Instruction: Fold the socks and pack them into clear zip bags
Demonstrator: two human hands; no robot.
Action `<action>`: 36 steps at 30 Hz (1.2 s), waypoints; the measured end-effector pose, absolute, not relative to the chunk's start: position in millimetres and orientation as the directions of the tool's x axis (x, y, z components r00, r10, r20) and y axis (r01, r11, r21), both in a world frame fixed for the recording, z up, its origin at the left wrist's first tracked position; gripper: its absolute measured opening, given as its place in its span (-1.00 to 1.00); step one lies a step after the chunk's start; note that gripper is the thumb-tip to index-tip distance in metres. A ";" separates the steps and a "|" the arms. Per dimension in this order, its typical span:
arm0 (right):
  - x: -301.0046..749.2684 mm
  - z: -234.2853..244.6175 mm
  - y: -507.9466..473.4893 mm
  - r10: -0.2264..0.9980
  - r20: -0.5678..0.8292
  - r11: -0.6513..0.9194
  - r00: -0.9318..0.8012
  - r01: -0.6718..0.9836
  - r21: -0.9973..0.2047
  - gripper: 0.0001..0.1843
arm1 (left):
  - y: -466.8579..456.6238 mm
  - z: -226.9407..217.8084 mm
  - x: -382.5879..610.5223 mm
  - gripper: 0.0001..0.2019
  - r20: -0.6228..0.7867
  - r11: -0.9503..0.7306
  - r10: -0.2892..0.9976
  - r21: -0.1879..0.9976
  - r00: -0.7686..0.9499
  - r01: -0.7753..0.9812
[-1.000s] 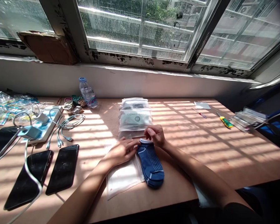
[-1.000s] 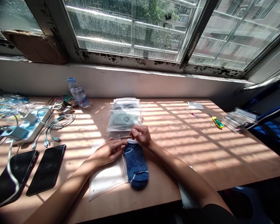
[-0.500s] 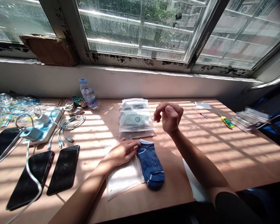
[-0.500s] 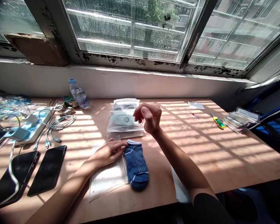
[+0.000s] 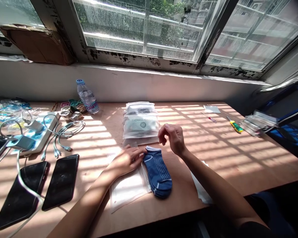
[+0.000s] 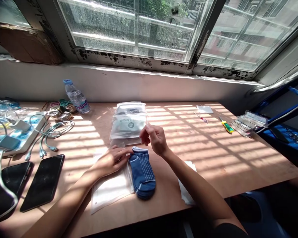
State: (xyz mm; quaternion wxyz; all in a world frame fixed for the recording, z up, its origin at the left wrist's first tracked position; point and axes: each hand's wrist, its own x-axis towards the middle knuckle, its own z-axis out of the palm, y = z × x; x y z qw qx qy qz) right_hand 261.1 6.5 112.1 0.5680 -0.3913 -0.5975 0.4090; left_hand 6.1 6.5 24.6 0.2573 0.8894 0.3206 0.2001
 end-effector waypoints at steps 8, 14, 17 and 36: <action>268.6 34.3 1.8 0.944 0.289 0.289 0.159 0.021 -0.957 -0.39 | 4.4 25.9 6.2 -0.66 0.166 -0.656 0.676 0.579 0.718 0.484; 269.3 27.5 -21.3 0.950 0.290 0.295 0.113 -0.029 -0.955 -0.46 | 4.7 22.8 6.3 -0.65 0.174 -0.667 0.670 0.568 0.722 0.482; 266.9 33.3 -19.1 0.975 0.223 0.222 -0.014 -0.032 -0.974 -0.47 | 5.5 21.8 6.1 -0.64 0.176 -0.673 0.665 0.564 0.726 0.479; 283.6 54.7 -8.3 0.875 0.432 0.483 -0.221 0.325 -0.813 -0.56 | 3.5 22.2 5.9 -0.66 0.192 -0.676 0.664 0.567 0.723 0.471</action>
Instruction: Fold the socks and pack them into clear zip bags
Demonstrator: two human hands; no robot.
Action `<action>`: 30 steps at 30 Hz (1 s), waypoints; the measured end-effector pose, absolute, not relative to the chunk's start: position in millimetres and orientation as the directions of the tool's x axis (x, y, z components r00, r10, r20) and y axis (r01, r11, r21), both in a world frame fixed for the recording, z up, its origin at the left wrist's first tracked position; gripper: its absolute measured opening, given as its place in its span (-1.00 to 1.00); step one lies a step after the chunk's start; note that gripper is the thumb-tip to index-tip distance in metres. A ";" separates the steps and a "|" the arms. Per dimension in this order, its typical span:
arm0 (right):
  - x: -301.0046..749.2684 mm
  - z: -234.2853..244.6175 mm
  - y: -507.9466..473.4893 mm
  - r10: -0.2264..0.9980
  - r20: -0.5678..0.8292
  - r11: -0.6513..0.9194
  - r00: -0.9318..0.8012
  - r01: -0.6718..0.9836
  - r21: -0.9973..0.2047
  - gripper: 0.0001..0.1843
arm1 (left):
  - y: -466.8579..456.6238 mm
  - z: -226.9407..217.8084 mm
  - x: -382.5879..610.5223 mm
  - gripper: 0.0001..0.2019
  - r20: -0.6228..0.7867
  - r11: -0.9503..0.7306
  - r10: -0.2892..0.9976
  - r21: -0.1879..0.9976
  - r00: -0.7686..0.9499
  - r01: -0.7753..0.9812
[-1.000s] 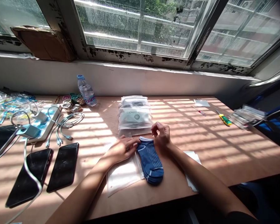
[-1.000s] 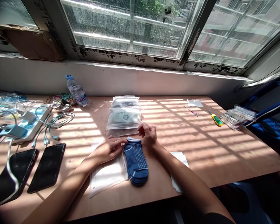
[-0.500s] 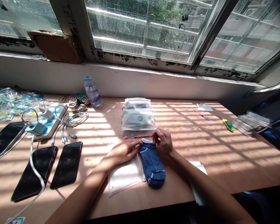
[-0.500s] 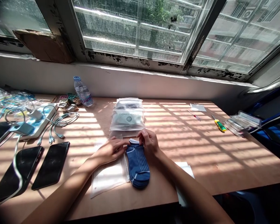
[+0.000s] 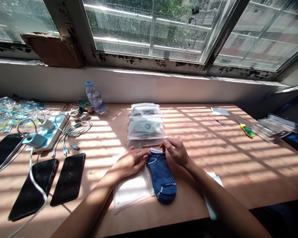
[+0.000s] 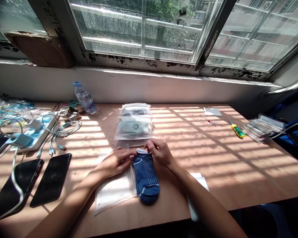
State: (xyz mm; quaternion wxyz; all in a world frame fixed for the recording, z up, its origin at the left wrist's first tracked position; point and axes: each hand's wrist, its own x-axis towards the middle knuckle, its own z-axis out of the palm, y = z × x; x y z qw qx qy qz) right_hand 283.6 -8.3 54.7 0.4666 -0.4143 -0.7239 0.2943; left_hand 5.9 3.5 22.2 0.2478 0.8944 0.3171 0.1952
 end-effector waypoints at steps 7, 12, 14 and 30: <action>291.2 52.3 -6.7 0.825 0.320 0.549 -0.466 0.523 -0.652 -0.80 | -4.9 40.5 10.4 -0.74 0.215 -0.660 0.691 0.577 0.690 0.481; 286.4 41.4 -12.0 0.778 0.327 0.617 -0.537 0.550 -0.563 -0.73 | -8.3 42.1 16.7 -0.77 0.154 -0.576 0.762 0.606 0.629 0.549; 282.1 36.2 -12.3 0.766 0.383 0.634 -0.516 0.513 -0.578 -0.75 | -7.2 39.0 18.4 -0.75 0.143 -0.547 0.784 0.618 0.604 0.564; 275.4 31.5 -14.7 0.729 0.506 0.684 -0.460 0.492 -0.538 -0.73 | -7.3 36.8 19.2 -0.91 0.360 -0.676 0.713 0.582 0.602 0.453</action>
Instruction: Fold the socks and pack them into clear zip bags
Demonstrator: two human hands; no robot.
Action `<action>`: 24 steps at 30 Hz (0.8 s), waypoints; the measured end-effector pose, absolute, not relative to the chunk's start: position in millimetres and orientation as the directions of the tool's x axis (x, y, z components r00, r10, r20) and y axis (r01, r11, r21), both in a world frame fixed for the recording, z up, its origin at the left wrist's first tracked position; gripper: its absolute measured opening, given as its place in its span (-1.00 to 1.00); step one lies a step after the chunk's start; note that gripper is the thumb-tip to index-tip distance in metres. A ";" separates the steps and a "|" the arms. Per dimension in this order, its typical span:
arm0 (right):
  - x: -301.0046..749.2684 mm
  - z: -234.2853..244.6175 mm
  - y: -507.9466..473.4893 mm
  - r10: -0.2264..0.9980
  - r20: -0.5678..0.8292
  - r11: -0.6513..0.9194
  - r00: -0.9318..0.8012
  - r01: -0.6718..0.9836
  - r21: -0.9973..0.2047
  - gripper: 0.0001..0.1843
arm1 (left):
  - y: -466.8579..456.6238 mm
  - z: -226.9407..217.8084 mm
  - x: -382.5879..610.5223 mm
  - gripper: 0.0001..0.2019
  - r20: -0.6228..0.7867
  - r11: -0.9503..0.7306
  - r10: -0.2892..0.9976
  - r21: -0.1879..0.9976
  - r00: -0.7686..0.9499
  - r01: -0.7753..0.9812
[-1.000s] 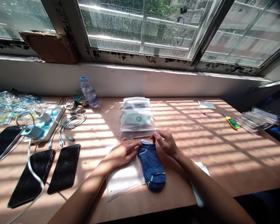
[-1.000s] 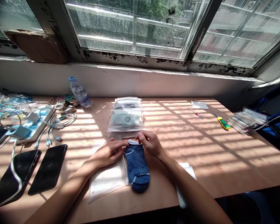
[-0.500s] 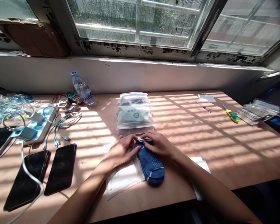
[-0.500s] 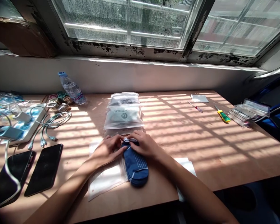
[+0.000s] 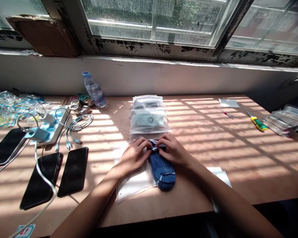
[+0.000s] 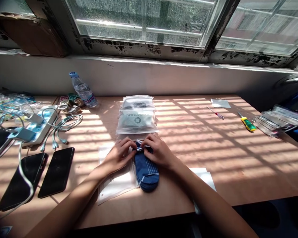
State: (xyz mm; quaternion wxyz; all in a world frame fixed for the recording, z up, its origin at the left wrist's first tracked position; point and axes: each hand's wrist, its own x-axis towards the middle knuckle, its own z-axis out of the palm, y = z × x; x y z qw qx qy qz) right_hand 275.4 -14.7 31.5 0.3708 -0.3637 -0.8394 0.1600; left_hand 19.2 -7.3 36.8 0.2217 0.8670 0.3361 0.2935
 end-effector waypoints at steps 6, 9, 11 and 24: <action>277.9 29.3 -13.2 0.740 0.489 0.672 -0.462 0.500 -0.546 -0.70 | -9.4 41.1 19.2 -0.83 0.336 -0.634 0.744 0.628 0.578 0.451; 279.5 29.8 -12.7 0.742 0.463 0.668 -0.484 0.477 -0.572 -0.69 | -7.6 38.7 18.2 -0.83 0.317 -0.562 0.808 0.668 0.497 0.487; 280.2 29.9 -12.7 0.747 0.445 0.658 -0.493 0.458 -0.597 -0.70 | -5.8 36.3 17.4 -0.83 0.300 -0.534 0.830 0.673 0.471 0.512; 279.1 31.8 -12.6 0.772 0.445 0.630 -0.454 0.453 -0.631 -0.72 | -3.0 34.1 17.2 -0.76 0.228 -0.531 0.822 0.635 0.521 0.561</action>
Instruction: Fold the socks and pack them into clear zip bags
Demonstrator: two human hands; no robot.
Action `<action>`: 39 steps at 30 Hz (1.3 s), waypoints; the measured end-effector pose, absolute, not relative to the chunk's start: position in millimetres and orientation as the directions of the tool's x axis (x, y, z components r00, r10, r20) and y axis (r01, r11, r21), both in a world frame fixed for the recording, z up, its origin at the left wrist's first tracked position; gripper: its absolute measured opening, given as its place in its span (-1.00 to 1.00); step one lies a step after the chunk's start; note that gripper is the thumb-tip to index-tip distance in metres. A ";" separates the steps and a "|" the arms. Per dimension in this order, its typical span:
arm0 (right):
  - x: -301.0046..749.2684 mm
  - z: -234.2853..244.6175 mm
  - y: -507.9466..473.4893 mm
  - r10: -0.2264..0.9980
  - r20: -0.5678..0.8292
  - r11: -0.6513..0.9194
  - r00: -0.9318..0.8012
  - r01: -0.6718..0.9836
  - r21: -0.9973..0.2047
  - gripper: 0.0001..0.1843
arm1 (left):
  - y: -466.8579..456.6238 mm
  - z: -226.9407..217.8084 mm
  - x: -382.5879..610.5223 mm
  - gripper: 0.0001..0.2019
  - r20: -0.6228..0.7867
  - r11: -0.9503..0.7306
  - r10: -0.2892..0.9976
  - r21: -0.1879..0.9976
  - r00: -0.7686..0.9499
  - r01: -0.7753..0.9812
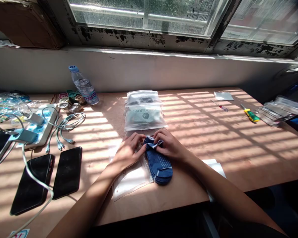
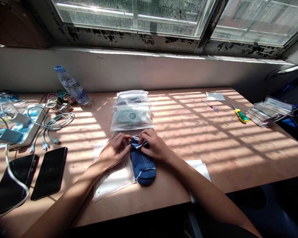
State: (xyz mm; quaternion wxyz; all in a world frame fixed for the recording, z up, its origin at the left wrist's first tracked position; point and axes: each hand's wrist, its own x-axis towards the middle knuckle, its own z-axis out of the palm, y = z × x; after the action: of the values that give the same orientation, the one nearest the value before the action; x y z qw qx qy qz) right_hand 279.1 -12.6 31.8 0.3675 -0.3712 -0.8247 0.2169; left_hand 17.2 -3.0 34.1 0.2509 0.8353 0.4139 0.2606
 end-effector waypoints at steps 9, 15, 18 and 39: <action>279.8 31.8 -12.2 0.768 0.440 0.634 -0.465 0.462 -0.620 -0.79 | -4.5 37.6 17.1 -0.86 0.268 -0.582 0.787 0.621 0.556 0.525; 283.6 43.1 -12.3 0.753 0.441 0.622 -0.488 0.309 -0.720 -0.80 | -2.0 36.4 16.3 -0.75 0.272 -0.564 0.806 0.622 0.526 0.543; 284.5 45.7 -12.7 0.764 0.401 0.577 -0.505 0.255 -0.776 -0.78 | -0.1 33.1 15.7 -0.77 0.274 -0.566 0.806 0.618 0.524 0.546; 285.2 39.6 -15.4 0.774 0.376 0.594 -0.510 0.379 -0.710 -0.63 | -0.2 30.1 16.3 -0.77 0.266 -0.557 0.802 0.659 0.535 0.506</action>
State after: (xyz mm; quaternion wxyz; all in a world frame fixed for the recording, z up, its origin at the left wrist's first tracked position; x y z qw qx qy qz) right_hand 285.2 -15.4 39.6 0.3495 -0.3508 -0.8215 0.2829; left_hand 16.3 -0.2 30.1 0.2623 0.8359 0.3911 0.2820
